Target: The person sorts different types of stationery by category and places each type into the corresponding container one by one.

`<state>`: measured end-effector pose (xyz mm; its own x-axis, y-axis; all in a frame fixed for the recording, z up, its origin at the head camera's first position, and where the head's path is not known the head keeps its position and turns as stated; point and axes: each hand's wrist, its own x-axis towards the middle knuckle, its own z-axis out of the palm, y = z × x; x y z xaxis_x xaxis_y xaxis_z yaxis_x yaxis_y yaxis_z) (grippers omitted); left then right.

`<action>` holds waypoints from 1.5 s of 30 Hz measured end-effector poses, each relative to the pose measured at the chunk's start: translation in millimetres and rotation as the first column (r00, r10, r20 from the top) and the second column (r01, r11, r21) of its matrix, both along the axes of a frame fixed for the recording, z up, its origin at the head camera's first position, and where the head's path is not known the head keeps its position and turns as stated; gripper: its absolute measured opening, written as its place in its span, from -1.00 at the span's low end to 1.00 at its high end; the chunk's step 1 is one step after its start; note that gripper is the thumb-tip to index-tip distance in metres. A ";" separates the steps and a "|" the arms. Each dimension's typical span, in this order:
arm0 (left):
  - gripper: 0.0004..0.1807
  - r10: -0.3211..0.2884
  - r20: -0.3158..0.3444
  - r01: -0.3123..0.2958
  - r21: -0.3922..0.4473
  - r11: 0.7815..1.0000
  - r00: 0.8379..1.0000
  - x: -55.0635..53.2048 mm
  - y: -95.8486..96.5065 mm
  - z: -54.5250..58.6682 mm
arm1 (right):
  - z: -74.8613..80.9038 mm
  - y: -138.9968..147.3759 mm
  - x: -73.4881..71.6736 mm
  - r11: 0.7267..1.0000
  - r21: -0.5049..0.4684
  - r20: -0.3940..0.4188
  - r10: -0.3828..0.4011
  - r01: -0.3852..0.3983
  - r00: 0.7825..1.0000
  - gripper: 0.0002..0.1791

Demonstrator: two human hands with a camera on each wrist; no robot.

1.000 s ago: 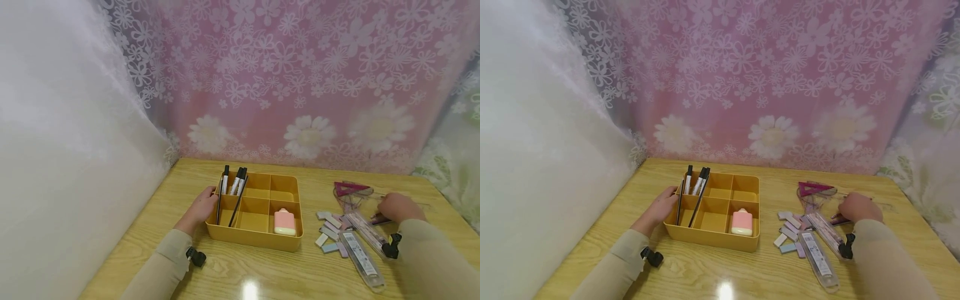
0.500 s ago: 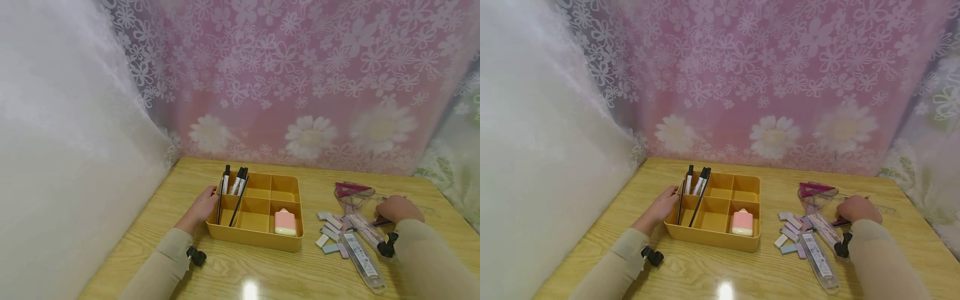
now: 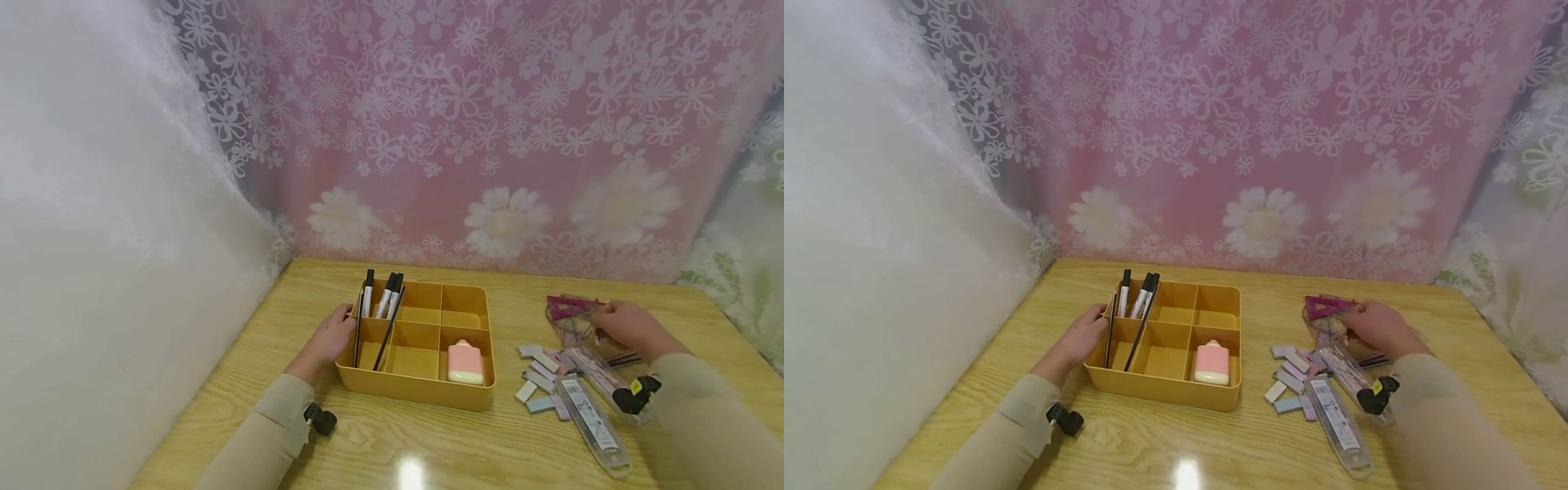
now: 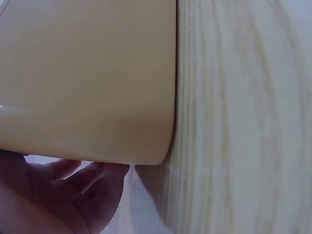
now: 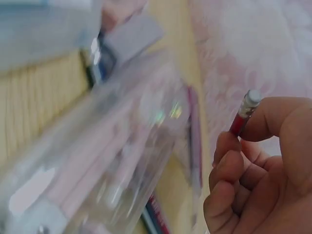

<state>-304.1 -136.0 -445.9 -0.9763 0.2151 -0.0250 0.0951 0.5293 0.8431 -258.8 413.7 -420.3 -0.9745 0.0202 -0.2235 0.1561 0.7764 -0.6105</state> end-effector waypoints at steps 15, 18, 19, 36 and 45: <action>-0.45 0.002 -0.001 -0.002 0.006 1.000 1.000 1.3 -0.1 0.2 | 39.2 -72.5 2.2 0.977 -0.196 -0.097 0.059 -0.077 0.994 -0.59; -0.45 0.002 0.005 -0.002 0.011 1.000 1.000 1.1 -0.4 -0.5 | 47.6 -91.1 1.5 0.966 -0.238 -0.119 0.073 -0.100 0.990 -0.56; -0.45 0.002 0.005 -0.002 0.011 1.000 1.000 0.8 -0.5 -1.0 | 49.9 -96.9 0.9 0.962 -0.250 -0.122 0.081 -0.110 0.989 -0.53; -0.45 0.009 -0.002 -0.009 0.009 1.000 1.000 1.1 1.2 0.1 | 63.7 -217.2 -8.1 0.887 -0.389 -0.169 0.197 -0.249 0.966 -0.76; -0.45 0.007 -0.009 -0.007 0.005 1.000 1.000 1.2 1.1 -0.1 | 67.7 -278.4 -13.4 0.839 -0.484 -0.143 0.203 -0.247 0.969 -0.72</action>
